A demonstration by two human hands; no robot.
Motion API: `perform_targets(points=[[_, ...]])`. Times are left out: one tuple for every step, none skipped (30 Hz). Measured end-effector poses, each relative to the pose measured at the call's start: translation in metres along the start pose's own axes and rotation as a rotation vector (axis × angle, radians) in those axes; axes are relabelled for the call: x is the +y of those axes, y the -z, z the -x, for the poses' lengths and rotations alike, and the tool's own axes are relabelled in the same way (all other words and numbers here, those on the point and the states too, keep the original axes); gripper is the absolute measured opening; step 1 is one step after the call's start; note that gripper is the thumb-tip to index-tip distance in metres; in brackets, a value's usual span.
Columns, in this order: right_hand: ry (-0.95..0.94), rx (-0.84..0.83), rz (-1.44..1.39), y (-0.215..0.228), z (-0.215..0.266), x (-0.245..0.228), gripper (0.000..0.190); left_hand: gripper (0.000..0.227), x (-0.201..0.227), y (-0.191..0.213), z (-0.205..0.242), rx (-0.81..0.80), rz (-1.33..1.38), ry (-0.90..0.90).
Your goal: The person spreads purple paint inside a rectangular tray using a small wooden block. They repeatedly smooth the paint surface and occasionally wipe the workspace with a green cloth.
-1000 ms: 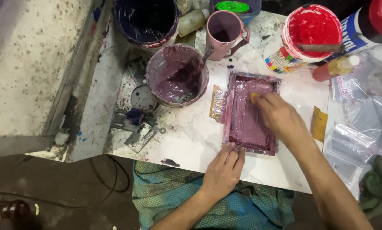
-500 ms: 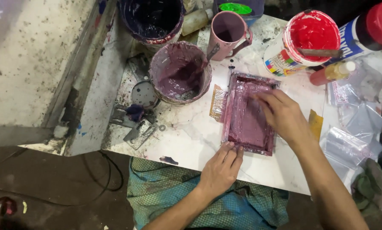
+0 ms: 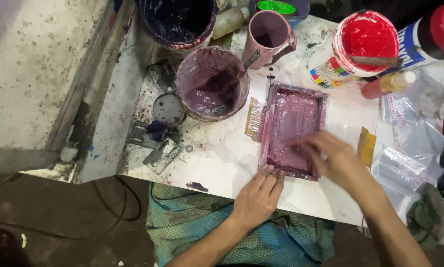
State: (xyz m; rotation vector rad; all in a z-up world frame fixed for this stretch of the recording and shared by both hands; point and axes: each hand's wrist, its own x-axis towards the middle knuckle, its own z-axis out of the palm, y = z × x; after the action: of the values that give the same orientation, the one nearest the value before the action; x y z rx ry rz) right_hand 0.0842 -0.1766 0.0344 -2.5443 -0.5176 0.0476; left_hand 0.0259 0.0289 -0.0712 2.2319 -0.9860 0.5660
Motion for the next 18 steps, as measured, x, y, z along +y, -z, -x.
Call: perform_targets(points=[[0.003, -0.002, 0.003, 0.0, -0.003, 0.011, 0.028, 0.026, 0.0, -0.001, 0.0, 0.004, -0.001, 0.002], [-0.023, 0.126, 0.077, -0.001, -0.006, 0.022, 0.022, 0.025, 0.0, 0.0, -0.001, 0.017, -0.01, 0.001], [-0.048, 0.254, 0.151, -0.001, -0.009, 0.033, 0.015, 0.024, 0.0, 0.0, -0.001, 0.029, -0.02, 0.001], [-0.042, 0.257, 0.152, -0.004, -0.012, 0.036, 0.015, 0.024, 0.001, 0.001, -0.001, 0.034, -0.025, -0.001], [-0.01, 0.335, 0.159, -0.007, -0.015, 0.039, 0.015, 0.023, 0.001, 0.002, -0.002, 0.03, -0.017, 0.003], [0.021, 0.41, 0.165, -0.011, -0.019, 0.042, 0.015, 0.023, 0.002, 0.003, -0.002, 0.025, -0.009, 0.009], [0.027, 0.412, 0.164, -0.017, -0.021, 0.045, 0.015, 0.023, 0.0, 0.002, -0.001, 0.029, -0.014, 0.009], [-0.002, 0.439, 0.147, -0.024, -0.022, 0.047, 0.015, 0.024, 0.0, 0.0, 0.0, 0.015, -0.016, 0.005], [-0.032, 0.466, 0.129, -0.031, -0.023, 0.05, 0.015, 0.025, 0.0, -0.002, 0.002, 0.0, -0.019, 0.002], [-0.033, 0.464, 0.128, -0.029, -0.023, 0.046, 0.015, 0.025, 0.0, -0.001, 0.002, -0.001, -0.018, 0.004], [-0.019, 0.477, 0.16, -0.028, -0.023, 0.043, 0.014, 0.024, 0.0, -0.001, 0.002, 0.009, -0.023, 0.004], [-0.004, 0.494, 0.195, -0.025, -0.023, 0.04, 0.013, 0.023, 0.0, -0.001, 0.0, 0.021, -0.028, 0.0], [-0.005, 0.496, 0.197, -0.024, -0.024, 0.037, 0.013, 0.023, -0.001, -0.001, 0.0, 0.022, -0.026, -0.002], [-0.021, 0.476, 0.194, -0.023, -0.025, 0.034, 0.014, 0.023, -0.001, -0.001, 0.0, 0.016, -0.024, -0.001], [-0.036, 0.457, 0.191, -0.023, -0.025, 0.03, 0.016, 0.023, -0.001, -0.001, 0.0, 0.011, -0.022, -0.001], [-0.039, 0.457, 0.19, -0.023, -0.025, 0.035, 0.016, 0.023, 0.0, 0.0, 0.0, 0.009, -0.021, -0.001], [-0.05, 0.429, 0.232, -0.023, -0.024, 0.04, 0.016, 0.023, 0.001, 0.001, -0.001, 0.021, -0.014, 0.005], [-0.061, 0.405, 0.273, -0.024, -0.025, 0.046, 0.017, 0.022, 0.0, 0.002, -0.003, 0.034, -0.009, 0.006]])
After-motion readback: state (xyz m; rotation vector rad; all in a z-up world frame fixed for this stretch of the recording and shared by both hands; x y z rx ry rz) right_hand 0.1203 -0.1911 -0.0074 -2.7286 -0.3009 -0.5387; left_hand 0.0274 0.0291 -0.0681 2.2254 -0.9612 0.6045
